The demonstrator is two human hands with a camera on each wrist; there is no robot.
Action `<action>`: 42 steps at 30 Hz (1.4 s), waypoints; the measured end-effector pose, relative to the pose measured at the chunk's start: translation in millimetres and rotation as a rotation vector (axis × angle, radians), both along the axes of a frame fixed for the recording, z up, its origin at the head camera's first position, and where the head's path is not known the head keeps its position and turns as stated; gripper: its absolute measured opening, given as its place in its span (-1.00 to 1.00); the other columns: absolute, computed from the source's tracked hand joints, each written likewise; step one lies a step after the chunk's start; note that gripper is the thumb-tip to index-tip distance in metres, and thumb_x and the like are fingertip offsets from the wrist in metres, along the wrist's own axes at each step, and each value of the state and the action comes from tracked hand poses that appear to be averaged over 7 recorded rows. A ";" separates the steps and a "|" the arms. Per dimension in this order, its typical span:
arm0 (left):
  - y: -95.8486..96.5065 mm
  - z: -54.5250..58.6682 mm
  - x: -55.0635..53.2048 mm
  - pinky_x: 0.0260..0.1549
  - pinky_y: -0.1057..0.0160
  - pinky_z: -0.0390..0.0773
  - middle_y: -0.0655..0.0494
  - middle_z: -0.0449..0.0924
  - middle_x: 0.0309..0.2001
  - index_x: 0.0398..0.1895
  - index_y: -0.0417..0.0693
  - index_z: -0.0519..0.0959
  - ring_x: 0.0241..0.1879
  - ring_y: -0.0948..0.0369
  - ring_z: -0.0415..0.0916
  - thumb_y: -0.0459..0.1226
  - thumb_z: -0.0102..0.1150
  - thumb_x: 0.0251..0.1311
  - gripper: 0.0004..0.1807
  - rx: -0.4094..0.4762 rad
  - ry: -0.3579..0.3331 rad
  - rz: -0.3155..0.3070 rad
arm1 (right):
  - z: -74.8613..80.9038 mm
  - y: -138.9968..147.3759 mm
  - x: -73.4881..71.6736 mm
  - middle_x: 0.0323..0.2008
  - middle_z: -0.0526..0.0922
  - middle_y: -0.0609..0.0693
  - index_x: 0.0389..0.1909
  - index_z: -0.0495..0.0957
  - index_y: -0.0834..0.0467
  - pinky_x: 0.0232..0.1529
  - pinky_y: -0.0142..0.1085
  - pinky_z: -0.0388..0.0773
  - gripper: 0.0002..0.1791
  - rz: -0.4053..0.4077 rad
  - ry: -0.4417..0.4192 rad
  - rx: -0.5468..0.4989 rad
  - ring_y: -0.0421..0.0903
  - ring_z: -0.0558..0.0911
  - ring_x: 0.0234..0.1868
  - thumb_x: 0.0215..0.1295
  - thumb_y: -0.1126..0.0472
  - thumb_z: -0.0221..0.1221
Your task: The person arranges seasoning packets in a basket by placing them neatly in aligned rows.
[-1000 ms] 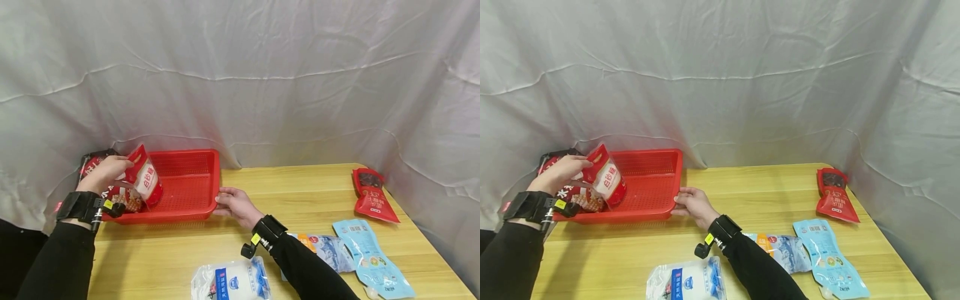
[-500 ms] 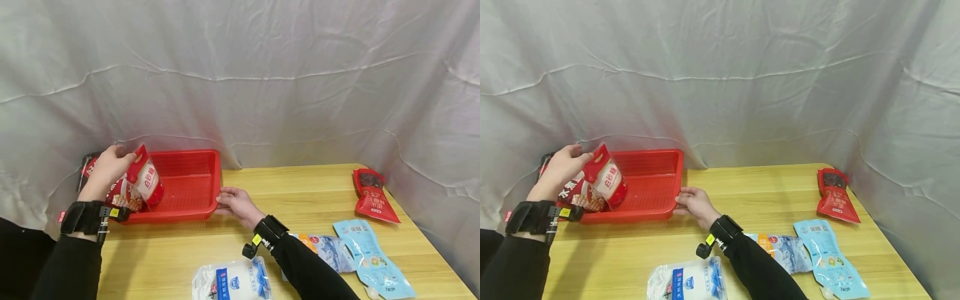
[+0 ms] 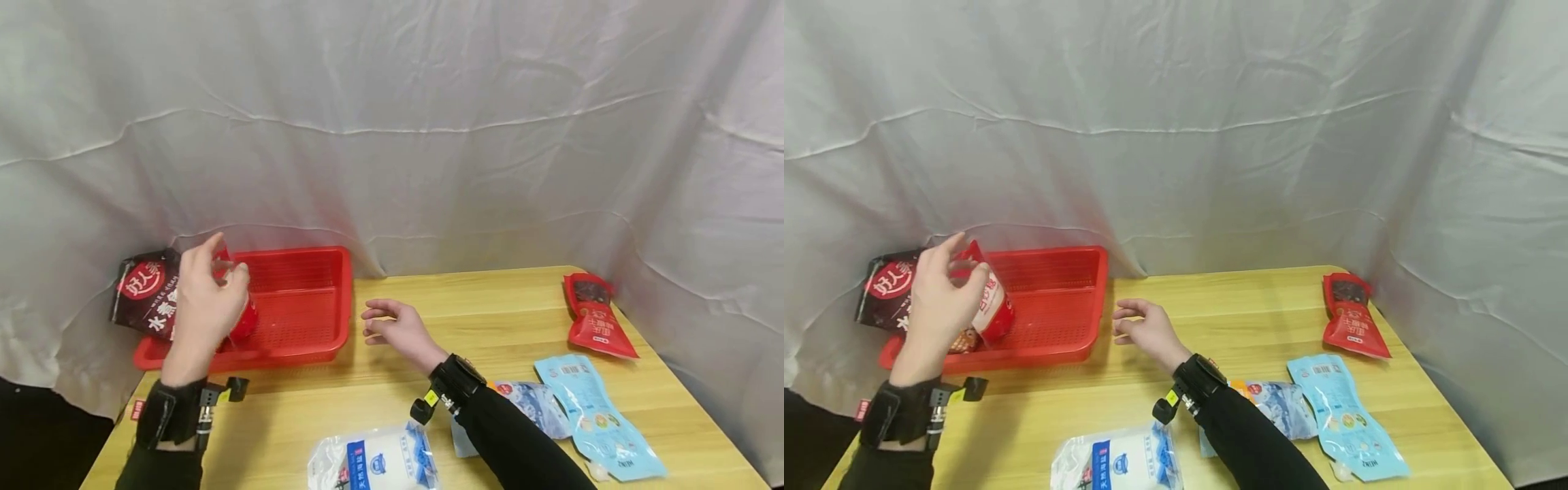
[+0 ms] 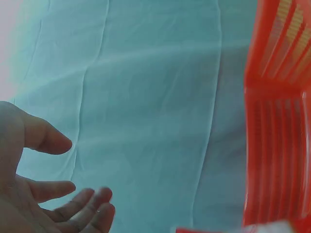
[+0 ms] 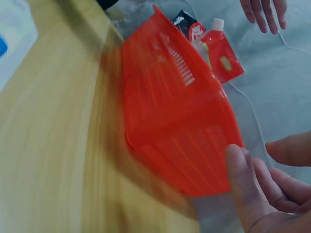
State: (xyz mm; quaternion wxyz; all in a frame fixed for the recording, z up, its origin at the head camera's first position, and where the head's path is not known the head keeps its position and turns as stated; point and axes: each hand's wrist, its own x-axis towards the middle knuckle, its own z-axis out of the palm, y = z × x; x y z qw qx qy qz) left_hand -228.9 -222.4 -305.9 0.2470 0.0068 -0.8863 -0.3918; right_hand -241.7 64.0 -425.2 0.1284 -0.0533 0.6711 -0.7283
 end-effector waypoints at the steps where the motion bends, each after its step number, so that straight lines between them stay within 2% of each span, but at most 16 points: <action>1: 5.2 -3.1 1.4 -0.09 0.33 0.49 -0.23 0.40 0.25 0.51 -0.19 0.35 0.05 -0.08 0.59 -0.31 0.15 0.36 -0.36 0.002 0.015 -0.019 | 1.5 3.8 0.2 0.12 0.59 0.40 0.31 0.45 0.42 -0.12 -0.14 0.76 -0.52 -0.007 0.020 0.014 0.11 0.75 -0.13 0.39 0.47 0.19; 3: 15.6 -9.2 4.7 -0.20 0.37 0.43 -0.20 0.43 0.18 0.48 -0.20 0.37 -0.04 -0.04 0.58 -0.34 0.17 0.35 -0.38 -0.014 0.030 -0.060 | 5.4 12.4 1.1 0.09 0.62 0.37 0.30 0.47 0.41 -0.13 -0.14 0.76 -0.54 -0.024 0.062 0.045 0.11 0.75 -0.13 0.39 0.46 0.19; 10: 53.7 -38.7 13.9 -0.26 0.10 0.51 -0.08 0.55 0.00 0.24 -0.18 0.55 -0.13 0.05 0.55 -0.40 0.22 0.30 -0.57 -0.076 0.048 -0.222 | 19.5 53.8 8.5 0.07 0.65 0.30 0.26 0.51 0.35 -0.12 -0.16 0.76 -0.60 -0.079 0.140 0.184 0.16 0.74 -0.08 0.44 0.41 0.17; 15: 78.3 -56.8 23.1 -0.30 0.08 0.60 0.02 0.58 -0.08 0.13 -0.10 0.62 -0.14 0.07 0.60 -0.36 0.28 0.29 -0.66 -0.185 -0.030 -0.329 | 26.3 88.6 18.0 0.10 0.62 0.35 0.26 0.50 0.36 -0.12 -0.18 0.75 -0.61 -0.125 0.196 0.283 0.23 0.70 -0.04 0.48 0.36 0.18; 20: 95.3 -67.8 31.1 -0.30 0.12 0.62 0.05 0.60 -0.09 0.05 -0.06 0.67 -0.18 0.09 0.60 -0.29 0.38 0.25 -0.69 -0.292 -0.125 -0.406 | 29.3 129.2 30.0 0.12 0.63 0.30 0.31 0.49 0.31 -0.09 -0.17 0.74 -0.58 -0.185 0.268 0.352 0.22 0.68 -0.01 0.52 0.25 0.18; 21: 97.4 -68.9 32.4 -0.29 0.13 0.61 0.05 0.59 -0.11 0.04 -0.06 0.67 -0.20 0.10 0.57 -0.28 0.39 0.24 -0.69 -0.306 -0.145 -0.419 | 12.9 144.2 23.4 0.14 0.63 0.27 0.33 0.48 0.28 -0.06 -0.18 0.73 -0.57 -0.179 0.301 0.330 0.18 0.68 0.01 0.54 0.22 0.18; 22: 99.2 -70.2 33.3 -0.28 0.14 0.60 0.05 0.59 -0.12 0.05 -0.06 0.66 -0.22 0.11 0.55 -0.27 0.41 0.23 -0.68 -0.322 -0.162 -0.430 | 5.4 156.6 21.9 0.14 0.63 0.23 0.34 0.48 0.26 -0.07 -0.20 0.73 -0.56 -0.184 0.339 0.316 0.12 0.69 0.00 0.54 0.19 0.18; 23: 100.3 -71.3 34.2 -0.26 0.14 0.59 0.06 0.58 -0.14 0.05 -0.08 0.66 -0.23 0.11 0.52 -0.26 0.42 0.23 -0.66 -0.334 -0.177 -0.438 | 5.6 164.4 23.2 0.14 0.63 0.24 0.34 0.48 0.25 -0.08 -0.21 0.72 -0.55 -0.198 0.361 0.327 0.09 0.69 0.00 0.54 0.16 0.19; 27: 102.4 -74.8 36.7 -0.25 0.15 0.52 0.07 0.54 -0.19 0.09 -0.13 0.65 -0.24 0.12 0.43 -0.24 0.46 0.20 -0.61 -0.376 -0.204 -0.441 | 7.2 195.1 24.2 0.14 0.65 0.24 0.31 0.51 0.23 -0.10 -0.33 0.70 -0.56 -0.293 0.416 0.441 0.03 0.68 0.00 0.53 0.13 0.20; 28: 102.6 -75.9 36.9 -0.26 0.16 0.50 0.06 0.54 -0.20 0.08 -0.14 0.66 -0.24 0.11 0.43 -0.24 0.47 0.19 -0.60 -0.384 -0.202 -0.436 | 24.4 196.0 32.4 0.12 0.65 0.27 0.29 0.53 0.25 -0.14 -0.38 0.69 -0.57 -0.339 0.406 0.521 0.07 0.67 -0.01 0.52 0.14 0.20; 29: 102.6 -76.6 37.4 -0.28 0.17 0.48 0.06 0.53 -0.21 0.08 -0.14 0.66 -0.25 0.11 0.42 -0.25 0.48 0.18 -0.60 -0.387 -0.198 -0.430 | 32.9 199.6 35.2 0.11 0.66 0.29 0.27 0.53 0.27 -0.14 -0.43 0.67 -0.57 -0.373 0.389 0.603 0.10 0.67 0.00 0.52 0.13 0.19; 33: 101.7 -81.2 38.3 -0.35 0.21 0.42 0.05 0.52 -0.22 0.03 -0.12 0.68 -0.30 0.11 0.40 -0.30 0.51 0.14 -0.63 -0.404 -0.175 -0.399 | 34.6 230.5 31.7 0.12 0.67 0.26 0.28 0.53 0.28 -0.16 -0.60 0.51 -0.57 -0.466 0.367 0.801 0.17 0.64 0.07 0.55 0.11 0.16; 37: 100.2 -87.3 37.2 -0.39 0.22 0.40 0.02 0.53 -0.22 0.00 -0.12 0.69 -0.33 0.10 0.42 -0.35 0.51 0.12 -0.65 -0.426 -0.142 -0.370 | 31.7 263.4 26.5 0.14 0.64 0.28 0.29 0.51 0.29 -0.06 -0.47 0.45 -0.54 -0.540 0.333 0.888 0.20 0.60 0.09 0.57 0.07 0.12; 42: 99.0 -92.3 36.7 -0.42 0.22 0.40 0.02 0.55 -0.22 -0.03 -0.10 0.70 -0.37 0.10 0.42 -0.35 0.51 0.13 -0.67 -0.435 -0.123 -0.348 | 24.7 305.2 19.9 0.23 0.55 0.35 0.36 0.43 0.31 0.17 -0.06 0.50 -0.45 -0.590 0.228 0.942 0.28 0.51 0.16 0.57 0.01 0.07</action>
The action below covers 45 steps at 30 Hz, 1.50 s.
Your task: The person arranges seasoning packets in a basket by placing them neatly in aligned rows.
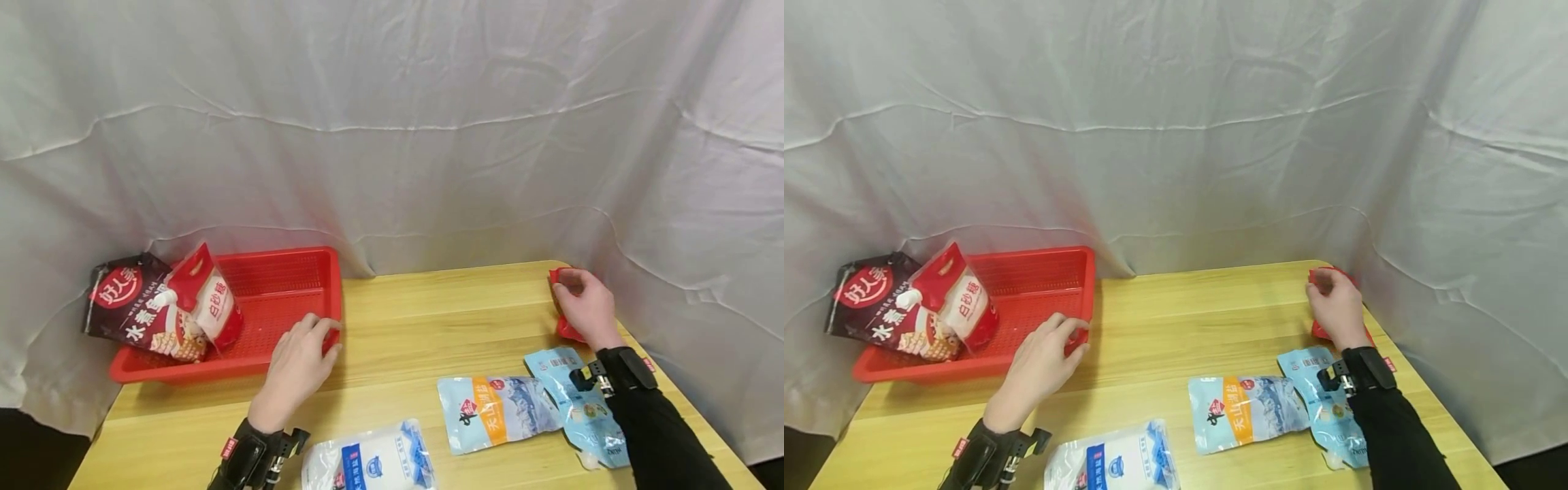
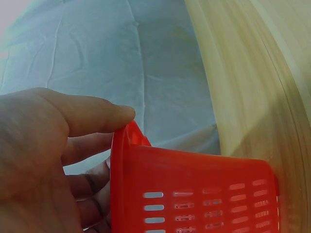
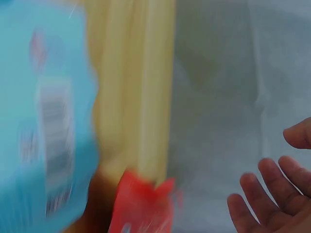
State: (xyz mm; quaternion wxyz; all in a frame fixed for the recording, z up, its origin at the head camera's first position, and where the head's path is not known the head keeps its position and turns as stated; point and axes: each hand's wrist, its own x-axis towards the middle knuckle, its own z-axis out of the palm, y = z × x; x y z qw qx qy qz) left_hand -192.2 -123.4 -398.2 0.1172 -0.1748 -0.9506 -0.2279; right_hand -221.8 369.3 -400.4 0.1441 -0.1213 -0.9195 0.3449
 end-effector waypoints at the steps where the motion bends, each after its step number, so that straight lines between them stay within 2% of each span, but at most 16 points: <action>1: 0.0 -0.7 0.0 -0.42 0.22 0.41 0.03 0.56 -0.22 -0.03 -0.09 0.70 -0.37 0.10 0.42 -0.34 0.51 0.13 -0.67 0.000 0.002 0.002 | -2.3 8.0 -1.1 0.25 0.52 0.36 0.39 0.40 0.32 0.21 0.04 0.50 -0.42 -0.016 -0.023 0.002 0.30 0.49 0.17 0.57 0.00 0.06; 3: 0.2 -1.8 0.0 -0.41 0.22 0.42 0.03 0.57 -0.22 -0.03 -0.08 0.70 -0.36 0.09 0.43 -0.34 0.51 0.13 -0.68 -0.001 0.008 0.005 | -6.9 23.0 -1.9 0.32 0.44 0.40 0.46 0.31 0.34 0.27 0.24 0.46 -0.35 -0.042 -0.080 -0.025 0.35 0.43 0.21 0.57 -0.03 0.04; 9: 0.4 -3.4 0.1 -0.39 0.21 0.43 0.04 0.59 -0.25 -0.04 -0.06 0.70 -0.35 0.07 0.46 -0.32 0.51 0.14 -0.69 -0.002 0.023 0.013 | -17.0 57.9 -4.4 0.42 0.25 0.50 0.55 0.08 0.43 0.32 0.38 0.34 -0.16 -0.100 -0.261 -0.070 0.44 0.31 0.27 0.57 -0.13 -0.01; 12: 0.3 -3.1 0.3 -0.39 0.19 0.45 0.04 0.60 -0.26 -0.04 -0.06 0.70 -0.34 0.06 0.48 -0.31 0.51 0.15 -0.70 -0.001 0.033 0.017 | -20.6 69.9 -7.3 0.45 0.19 0.54 0.55 0.01 0.48 0.34 0.39 0.29 -0.09 -0.110 -0.354 -0.061 0.46 0.28 0.26 0.55 -0.17 -0.04; 16: 0.8 -2.0 0.8 -0.38 0.16 0.49 0.01 0.63 -0.23 -0.02 -0.05 0.70 -0.32 0.03 0.51 -0.30 0.52 0.15 -0.68 -0.009 0.027 0.024 | -27.7 81.2 -9.6 0.42 0.17 0.58 0.52 -0.03 0.54 0.36 0.34 0.33 -0.02 -0.116 -0.457 -0.020 0.46 0.31 0.22 0.53 -0.21 -0.03; 21: 1.6 -0.8 1.4 -0.35 0.13 0.53 -0.01 0.65 -0.20 0.02 -0.05 0.70 -0.30 0.02 0.53 -0.30 0.52 0.15 -0.65 -0.016 0.006 0.030 | -35.4 89.5 -10.3 0.35 0.21 0.60 0.47 -0.02 0.62 0.34 0.27 0.38 0.06 -0.092 -0.538 -0.008 0.44 0.34 0.16 0.51 -0.30 -0.03; 29: 1.6 -1.0 1.2 -0.31 0.12 0.54 -0.02 0.66 -0.18 0.04 -0.04 0.70 -0.28 0.02 0.53 -0.29 0.54 0.14 -0.62 -0.003 -0.004 0.042 | -37.9 100.3 -15.7 0.18 0.32 0.56 0.35 0.12 0.64 0.09 0.09 0.50 0.10 -0.049 -0.573 -0.014 0.38 0.38 0.05 0.45 -0.40 0.00; 35: 1.8 -2.0 1.8 -0.33 0.13 0.53 0.00 0.66 -0.18 0.04 -0.01 0.70 -0.28 0.04 0.52 -0.29 0.53 0.15 -0.63 -0.002 -0.018 0.042 | -41.1 104.1 -18.6 0.30 0.23 0.58 0.42 0.01 0.64 0.25 0.17 0.48 0.18 -0.054 -0.560 -0.102 0.41 0.35 0.12 0.38 -0.38 0.12; 38: 1.8 -2.1 2.5 -0.33 0.12 0.52 0.00 0.66 -0.18 0.04 0.01 0.70 -0.28 0.04 0.52 -0.28 0.52 0.16 -0.63 -0.002 -0.023 0.040 | -42.3 102.6 -20.1 0.33 0.22 0.57 0.47 -0.02 0.61 0.27 0.17 0.48 0.21 -0.062 -0.542 -0.111 0.41 0.35 0.13 0.36 -0.37 0.17; 45: 1.1 -2.6 1.4 -0.30 0.10 0.54 0.02 0.65 -0.18 0.05 0.01 0.70 -0.26 0.03 0.53 -0.28 0.52 0.16 -0.63 -0.005 -0.032 0.052 | -40.5 94.0 -24.7 0.33 0.23 0.57 0.51 -0.04 0.57 0.14 0.08 0.54 0.16 -0.041 -0.488 -0.101 0.41 0.36 0.12 0.40 -0.31 0.18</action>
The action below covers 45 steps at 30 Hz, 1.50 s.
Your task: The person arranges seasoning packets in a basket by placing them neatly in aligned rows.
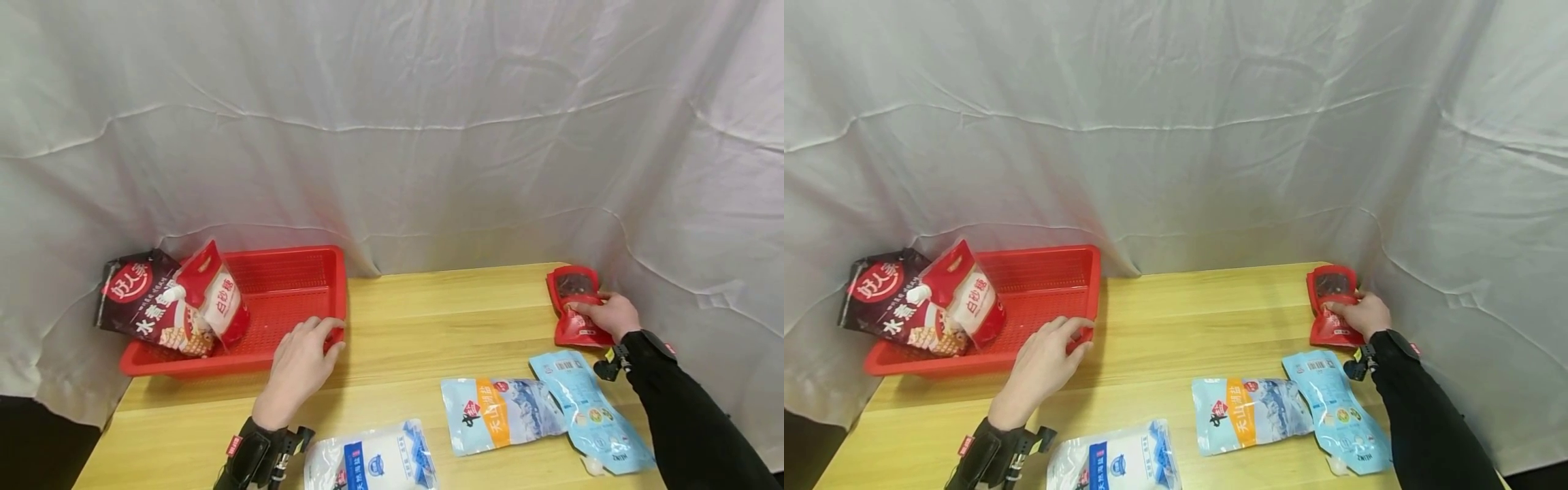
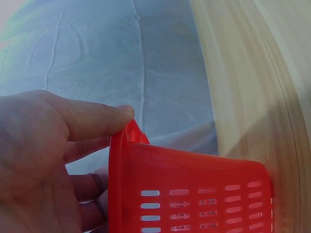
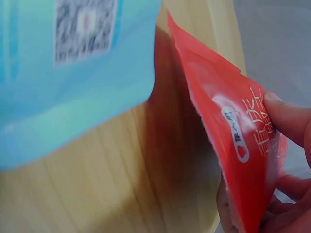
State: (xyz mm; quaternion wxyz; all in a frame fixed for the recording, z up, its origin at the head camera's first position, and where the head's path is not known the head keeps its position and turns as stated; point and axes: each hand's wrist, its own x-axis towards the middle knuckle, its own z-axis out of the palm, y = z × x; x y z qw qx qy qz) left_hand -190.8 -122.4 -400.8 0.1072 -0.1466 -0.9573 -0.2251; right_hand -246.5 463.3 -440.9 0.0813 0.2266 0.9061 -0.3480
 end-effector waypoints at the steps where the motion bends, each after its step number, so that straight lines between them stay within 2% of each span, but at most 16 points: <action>1: 0.0 0.3 0.1 -0.30 0.10 0.54 0.02 0.65 -0.18 0.05 0.01 0.70 -0.26 0.03 0.54 -0.28 0.52 0.16 -0.63 0.000 -0.002 0.000 | 1.4 -1.9 0.1 0.33 0.24 0.56 0.51 -0.03 0.56 0.12 0.05 0.56 0.15 -0.001 0.006 -0.006 0.41 0.36 0.11 0.41 -0.32 0.17; 9: 0.4 2.5 0.8 -0.30 0.11 0.54 0.00 0.66 -0.17 0.06 -0.01 0.69 -0.26 0.03 0.53 -0.28 0.53 0.16 -0.62 -0.002 -0.012 -0.001 | 14.3 -24.5 -0.6 0.38 0.25 0.50 0.57 -0.04 0.46 -0.19 -0.34 0.62 0.16 -0.027 0.071 -0.097 0.29 0.45 0.08 0.39 -0.36 0.15; 12: 0.8 3.1 0.6 -0.29 0.10 0.56 0.00 0.67 -0.16 0.06 -0.01 0.69 -0.26 0.03 0.54 -0.28 0.53 0.15 -0.61 -0.003 -0.012 0.001 | 20.0 -37.6 0.4 0.37 0.27 0.47 0.60 -0.05 0.41 -0.26 -0.40 0.63 0.12 -0.032 0.114 -0.159 0.21 0.51 0.02 0.42 -0.33 0.14; 18: 1.8 4.6 0.8 -0.26 0.07 0.59 0.00 0.68 -0.13 0.08 0.00 0.69 -0.23 0.02 0.55 -0.26 0.53 0.16 -0.60 -0.012 -0.033 0.004 | 34.9 -64.9 4.1 0.40 0.27 0.45 0.63 -0.05 0.33 -0.24 -0.40 0.66 0.04 -0.015 0.181 -0.245 0.14 0.55 -0.02 0.47 -0.28 0.12; 24: 3.0 8.1 0.4 -0.27 0.07 0.59 -0.01 0.69 -0.12 0.08 0.01 0.69 -0.23 0.02 0.56 -0.26 0.52 0.18 -0.61 -0.022 -0.060 0.004 | 48.4 -95.1 7.0 0.45 0.25 0.39 0.67 -0.05 0.19 -0.19 -0.42 0.66 -0.02 0.011 0.237 -0.323 0.14 0.52 0.05 0.48 -0.24 0.12; 27: 2.9 9.5 0.1 -0.29 0.08 0.60 -0.01 0.69 -0.12 0.09 0.00 0.69 -0.24 0.03 0.56 -0.26 0.52 0.18 -0.61 -0.024 -0.069 0.001 | 54.2 -111.6 9.4 0.45 0.25 0.38 0.66 -0.03 0.19 -0.17 -0.43 0.66 -0.05 0.048 0.269 -0.336 0.15 0.50 0.08 0.50 -0.22 0.12; 38: 1.6 15.0 -3.5 -0.42 0.18 0.50 0.03 0.67 -0.21 0.08 0.01 0.68 -0.32 0.08 0.51 -0.27 0.50 0.19 -0.63 -0.027 -0.113 -0.009 | 68.2 -171.9 19.1 0.41 0.27 0.32 0.64 0.06 0.18 -0.12 -0.48 0.60 -0.16 0.175 0.324 -0.421 0.16 0.42 0.19 0.54 -0.08 0.15; 45: 1.7 18.0 -4.9 -0.49 0.23 0.44 0.07 0.60 -0.29 0.10 0.03 0.67 -0.33 0.12 0.47 -0.26 0.50 0.20 -0.61 -0.019 -0.171 -0.010 | 71.3 -207.5 28.2 0.41 0.30 0.28 0.62 0.13 0.15 -0.08 -0.43 0.62 -0.20 0.229 0.338 -0.481 0.18 0.47 0.21 0.52 -0.02 0.21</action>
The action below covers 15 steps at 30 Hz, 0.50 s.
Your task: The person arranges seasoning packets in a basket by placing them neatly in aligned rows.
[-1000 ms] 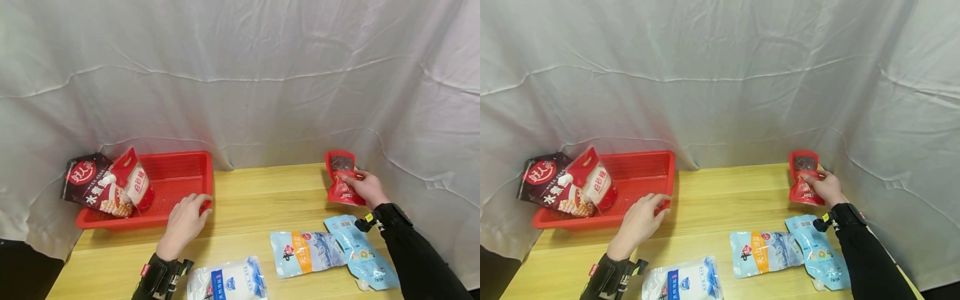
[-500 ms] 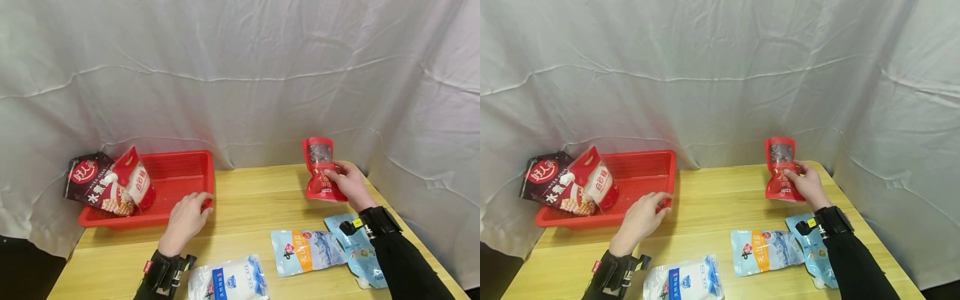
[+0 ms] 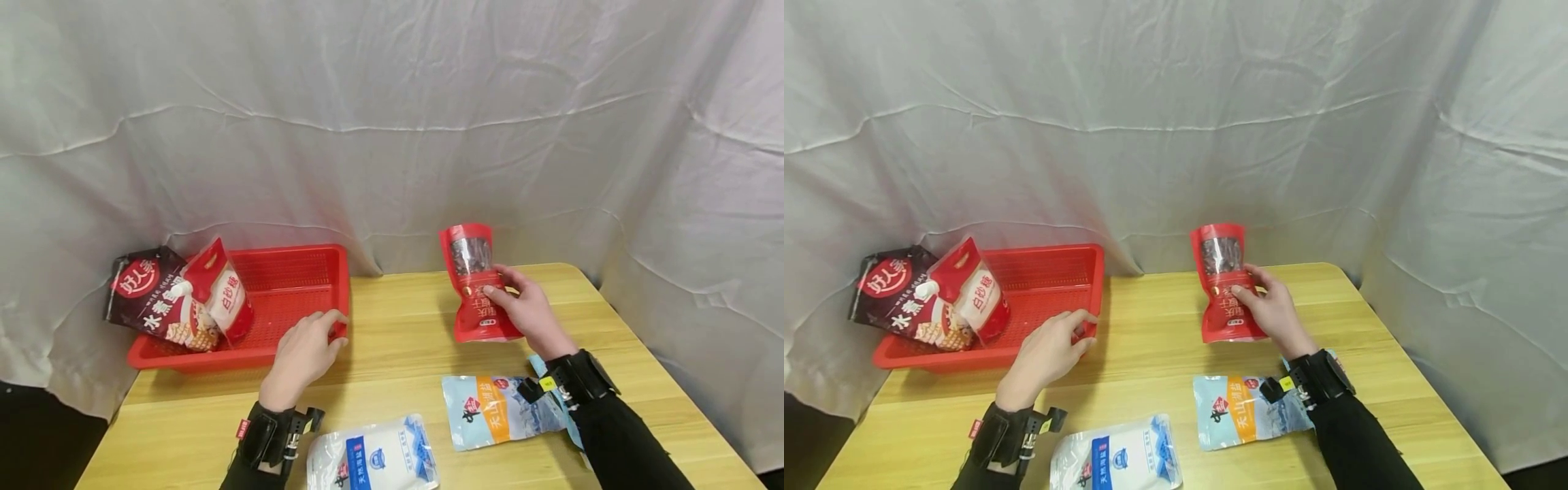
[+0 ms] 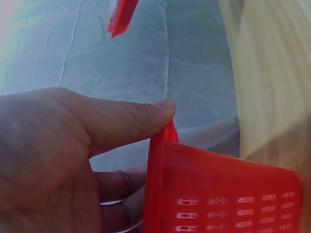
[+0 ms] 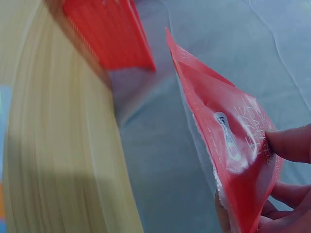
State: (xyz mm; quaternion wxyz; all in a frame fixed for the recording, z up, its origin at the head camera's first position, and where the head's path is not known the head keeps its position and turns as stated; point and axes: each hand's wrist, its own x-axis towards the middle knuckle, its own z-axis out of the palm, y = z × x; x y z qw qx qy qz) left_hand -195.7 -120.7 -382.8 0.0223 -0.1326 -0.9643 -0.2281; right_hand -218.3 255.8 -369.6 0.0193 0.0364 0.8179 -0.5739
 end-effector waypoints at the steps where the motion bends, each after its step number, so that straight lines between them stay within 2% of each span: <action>1: 0.0 0.7 0.0 -0.50 0.23 0.44 0.07 0.59 -0.30 0.10 0.03 0.66 -0.34 0.13 0.46 -0.26 0.50 0.19 -0.61 0.003 -0.009 0.002 | -0.1 -5.2 0.7 0.41 0.31 0.27 0.62 0.14 0.15 -0.08 -0.42 0.63 -0.21 0.007 0.006 -0.008 0.18 0.49 0.20 0.52 -0.01 0.22; 6: 0.7 3.5 -0.3 -0.54 0.24 0.41 0.09 0.53 -0.35 0.11 0.04 0.65 -0.37 0.15 0.44 -0.26 0.50 0.20 -0.59 0.009 -0.040 0.012 | -1.2 -30.1 4.8 0.36 0.38 0.25 0.58 0.22 0.15 -0.09 -0.36 0.65 -0.28 0.032 0.026 -0.052 0.14 0.57 0.13 0.51 0.09 0.24; 15: 2.4 5.1 -0.9 -0.54 0.24 0.38 0.12 0.49 -0.39 0.15 0.03 0.65 -0.41 0.17 0.41 -0.24 0.50 0.20 -0.57 0.010 -0.064 0.032 | -7.5 -68.5 12.2 0.33 0.40 0.20 0.54 0.30 0.10 -0.05 -0.22 0.70 -0.32 0.083 -0.001 -0.154 0.13 0.62 0.11 0.47 0.20 0.28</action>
